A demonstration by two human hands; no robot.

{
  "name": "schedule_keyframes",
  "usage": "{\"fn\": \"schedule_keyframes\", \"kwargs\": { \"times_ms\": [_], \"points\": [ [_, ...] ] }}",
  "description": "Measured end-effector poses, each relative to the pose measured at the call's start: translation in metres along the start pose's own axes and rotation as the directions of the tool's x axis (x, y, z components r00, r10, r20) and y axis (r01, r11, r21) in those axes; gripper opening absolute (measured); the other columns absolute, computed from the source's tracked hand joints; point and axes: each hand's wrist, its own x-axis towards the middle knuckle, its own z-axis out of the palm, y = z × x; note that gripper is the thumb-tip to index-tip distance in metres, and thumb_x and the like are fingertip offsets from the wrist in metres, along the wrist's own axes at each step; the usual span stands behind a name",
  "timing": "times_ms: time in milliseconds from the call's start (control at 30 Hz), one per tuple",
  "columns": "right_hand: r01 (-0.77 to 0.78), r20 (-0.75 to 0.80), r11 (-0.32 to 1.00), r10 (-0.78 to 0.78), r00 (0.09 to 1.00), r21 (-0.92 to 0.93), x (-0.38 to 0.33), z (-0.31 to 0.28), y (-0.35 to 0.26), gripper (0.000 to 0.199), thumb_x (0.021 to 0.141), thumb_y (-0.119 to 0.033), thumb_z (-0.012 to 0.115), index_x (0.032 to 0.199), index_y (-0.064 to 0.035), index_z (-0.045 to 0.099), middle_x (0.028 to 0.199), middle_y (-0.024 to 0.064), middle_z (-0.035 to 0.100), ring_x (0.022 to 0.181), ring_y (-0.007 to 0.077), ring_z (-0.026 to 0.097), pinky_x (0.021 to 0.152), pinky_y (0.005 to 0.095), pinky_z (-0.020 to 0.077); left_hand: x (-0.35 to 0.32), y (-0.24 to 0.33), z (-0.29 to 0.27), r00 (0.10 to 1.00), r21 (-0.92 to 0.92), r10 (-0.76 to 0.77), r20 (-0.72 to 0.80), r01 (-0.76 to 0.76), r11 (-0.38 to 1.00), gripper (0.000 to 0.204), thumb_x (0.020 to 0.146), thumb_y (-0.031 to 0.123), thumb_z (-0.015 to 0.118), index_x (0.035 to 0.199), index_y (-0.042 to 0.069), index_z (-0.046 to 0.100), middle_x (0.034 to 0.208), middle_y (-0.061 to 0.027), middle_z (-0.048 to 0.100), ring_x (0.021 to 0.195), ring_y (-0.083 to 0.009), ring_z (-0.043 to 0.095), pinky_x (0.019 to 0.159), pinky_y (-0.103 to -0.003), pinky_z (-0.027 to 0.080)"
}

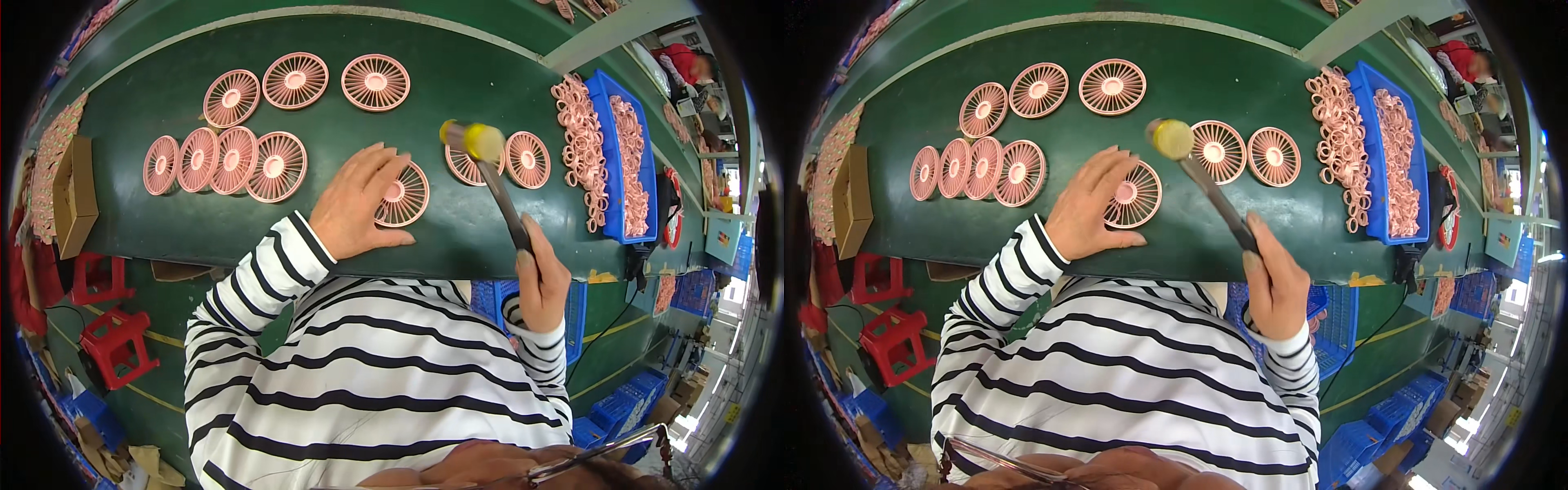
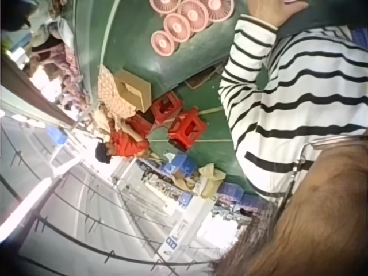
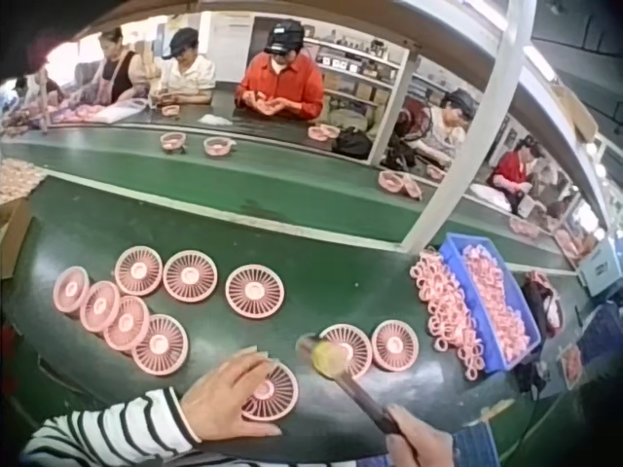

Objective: The person assembles fan grilles by inserting components and tapping them with a small mallet, transfers grilles from a bin into a basket, and fits small inserts onto the grilles by hand.

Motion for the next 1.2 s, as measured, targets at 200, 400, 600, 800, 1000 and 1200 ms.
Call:
{"fn": "schedule_keyframes", "kwargs": {
  "times_ms": [200,400,600,800,1000,1200],
  "points": [
    [-0.036,-0.206,0.911,-0.054,0.977,-0.411,0.01,0.028,0.041,0.036,0.086,-0.01,0.064,0.122,-0.0115,0.062,0.079,0.0115,0.063,0.069,0.0256,0.06,0.065,0.0337,0.0478,-0.003,0.0,0.002,0.986,0.091,0.07,-0.154,-0.056,0.994,0.059,0.068,0.027,0.08,0.119,0.007,0.058,0.128,-0.0192,0.052,0.121,-0.0371,0.049,0.099,-0.045,0.043],
    [0.223,-0.27,0.858,-0.376,0.887,-0.462,0.025,0.054,0.023,0.024,0.077,-0.007,0.07,0.101,-0.0051,0.067,0.097,0.0119,0.063,0.087,0.0311,0.059,0.08,0.0393,0.0451,-0.01,-0.006,0.0,0.847,-0.626,-0.447,-0.289,0.187,0.757,0.032,0.089,0.014,0.065,0.117,-0.002,0.06,0.099,-0.0106,0.068,0.086,-0.0121,0.064,0.075,-0.026,0.051],
    [0.443,0.19,0.893,-0.422,0.887,-0.083,0.045,0.111,-0.018,0.029,0.076,-0.013,0.073,0.101,-0.0036,0.063,0.096,0.0108,0.058,0.082,0.0298,0.06,0.069,0.0354,0.0503,-0.011,0.004,-0.011,0.78,-0.749,-0.544,-0.308,0.154,0.644,0.03,0.093,0.017,0.061,0.116,-0.003,0.06,0.103,-0.0059,0.065,0.09,-0.0095,0.059,0.08,-0.024,0.048],
    [0.355,0.166,0.932,-0.361,0.918,0.069,0.062,0.131,-0.011,0.016,0.081,-0.015,0.069,0.088,-0.004,0.06,0.089,0.0098,0.057,0.074,0.0289,0.058,0.062,0.0377,0.0482,-0.022,0.006,-0.007,0.743,-0.795,-0.596,-0.304,0.146,0.588,0.03,0.094,0.018,0.06,0.115,-0.004,0.059,0.1,-0.0045,0.064,0.089,-0.0088,0.058,0.078,-0.024,0.048],
    [0.246,0.062,0.947,-0.238,0.969,-0.208,0.064,0.127,-0.015,0.016,0.087,-0.021,0.063,0.083,-0.0053,0.06,0.079,0.0103,0.056,0.069,0.0311,0.059,0.055,0.0412,0.0473,-0.025,0.01,-0.004,0.729,-0.816,-0.626,-0.278,0.165,0.554,0.026,0.087,0.012,0.07,0.105,-0.004,0.061,0.094,-0.0056,0.066,0.082,-0.0077,0.06,0.075,-0.023,0.049],
    [0.151,-0.089,0.894,-0.207,0.974,-0.423,0.07,0.124,-0.005,0.021,0.086,-0.024,0.065,0.086,-0.0058,0.055,0.084,0.0109,0.055,0.068,0.0311,0.059,0.054,0.0414,0.0466,-0.024,0.011,-0.004,0.731,-0.831,-0.621,-0.282,0.138,0.539,0.027,0.086,0.011,0.071,0.106,-0.003,0.059,0.095,-0.0064,0.066,0.082,-0.0083,0.061,0.074,-0.023,0.05]
  ]
}}
